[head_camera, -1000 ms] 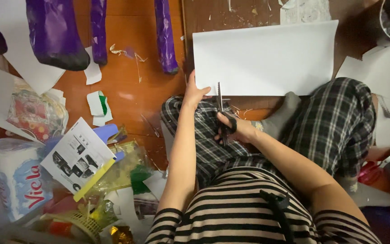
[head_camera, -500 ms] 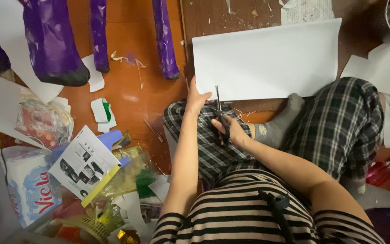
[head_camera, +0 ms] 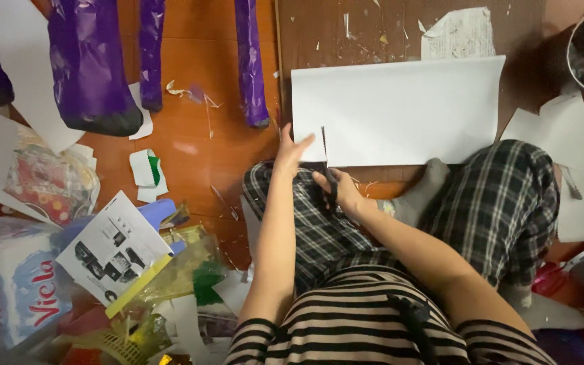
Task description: Cutting paper into strips and gluing them onto a purple paper sculpture frame.
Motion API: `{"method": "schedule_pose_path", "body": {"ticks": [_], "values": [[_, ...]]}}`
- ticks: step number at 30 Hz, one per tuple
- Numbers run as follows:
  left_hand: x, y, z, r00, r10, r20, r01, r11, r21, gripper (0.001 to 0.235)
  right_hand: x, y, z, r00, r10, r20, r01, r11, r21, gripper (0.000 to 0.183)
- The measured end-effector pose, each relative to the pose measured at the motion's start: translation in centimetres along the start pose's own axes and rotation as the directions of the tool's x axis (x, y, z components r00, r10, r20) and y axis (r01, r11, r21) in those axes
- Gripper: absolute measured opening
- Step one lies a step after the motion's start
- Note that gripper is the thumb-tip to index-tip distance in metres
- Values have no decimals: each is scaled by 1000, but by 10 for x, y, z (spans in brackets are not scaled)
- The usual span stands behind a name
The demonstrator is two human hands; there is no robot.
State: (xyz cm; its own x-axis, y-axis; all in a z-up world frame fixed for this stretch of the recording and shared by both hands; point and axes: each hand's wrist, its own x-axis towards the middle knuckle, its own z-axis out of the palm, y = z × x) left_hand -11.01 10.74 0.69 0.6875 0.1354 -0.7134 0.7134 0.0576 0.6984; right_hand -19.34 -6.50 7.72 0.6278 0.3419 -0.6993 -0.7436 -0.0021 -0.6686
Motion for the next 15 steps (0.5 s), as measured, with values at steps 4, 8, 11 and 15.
{"method": "schedule_pose_path", "body": {"ticks": [4, 8, 11, 15], "values": [[54, -22, -10, 996, 84, -19, -80, 988, 129, 80, 2, -4, -6, 1000, -3, -12, 3, 1000, -26, 55], [47, -13, -6, 984, 173, 42, -178, 956, 232, 71, 17, -41, -19, 994, 61, 89, -67, 996, 61, 55], [43, -15, -6, 979, 200, 39, -203, 942, 266, 70, 40, -38, -20, 987, 106, 117, -121, 984, 133, 56], [51, -30, -6, 960, 273, 64, -280, 918, 281, 69, 53, -17, -9, 1000, 16, -1, -16, 1000, -13, 58]]}}
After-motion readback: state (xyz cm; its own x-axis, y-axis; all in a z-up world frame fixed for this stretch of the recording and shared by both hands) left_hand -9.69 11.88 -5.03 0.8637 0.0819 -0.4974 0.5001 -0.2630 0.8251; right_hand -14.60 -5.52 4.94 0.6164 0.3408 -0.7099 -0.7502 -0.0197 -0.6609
